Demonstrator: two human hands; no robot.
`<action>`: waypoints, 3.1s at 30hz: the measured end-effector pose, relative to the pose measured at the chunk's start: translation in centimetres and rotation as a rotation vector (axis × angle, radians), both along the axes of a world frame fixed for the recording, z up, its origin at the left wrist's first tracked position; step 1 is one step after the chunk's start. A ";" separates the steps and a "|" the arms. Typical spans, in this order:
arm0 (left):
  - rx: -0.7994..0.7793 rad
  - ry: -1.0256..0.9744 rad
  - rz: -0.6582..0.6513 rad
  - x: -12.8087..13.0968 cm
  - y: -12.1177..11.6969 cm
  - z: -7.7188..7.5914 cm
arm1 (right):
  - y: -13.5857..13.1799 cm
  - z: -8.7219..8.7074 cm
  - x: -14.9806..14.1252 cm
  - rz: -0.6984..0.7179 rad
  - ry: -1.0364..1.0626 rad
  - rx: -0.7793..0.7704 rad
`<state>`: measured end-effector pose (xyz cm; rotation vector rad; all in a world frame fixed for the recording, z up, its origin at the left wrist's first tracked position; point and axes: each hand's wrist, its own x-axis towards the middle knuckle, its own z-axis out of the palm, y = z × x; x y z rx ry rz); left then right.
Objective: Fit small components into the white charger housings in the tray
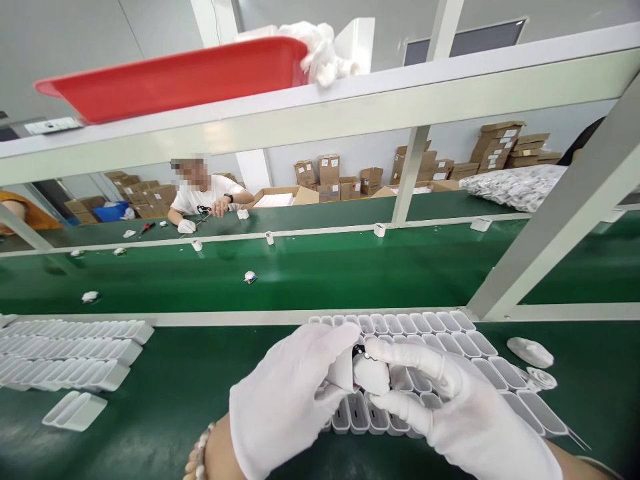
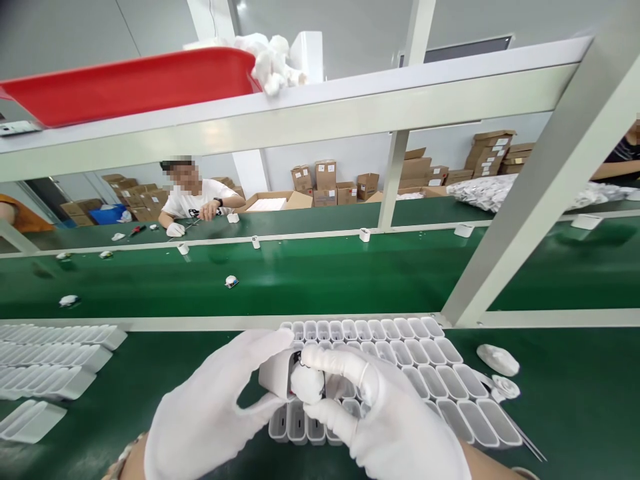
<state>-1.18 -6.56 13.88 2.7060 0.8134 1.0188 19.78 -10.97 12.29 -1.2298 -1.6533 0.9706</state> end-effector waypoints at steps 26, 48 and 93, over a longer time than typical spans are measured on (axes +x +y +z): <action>-0.063 0.079 0.123 -0.5 -0.5 0.1 | 0.0 -0.4 -0.2 0.011 -0.027 -0.062; -0.102 -0.009 0.098 -0.4 -0.9 -0.3 | 0.9 0.3 0.0 0.085 0.069 -0.184; -0.690 0.678 0.493 0.0 6.0 -4.7 | 21.2 -6.7 5.8 -0.168 -0.924 -0.260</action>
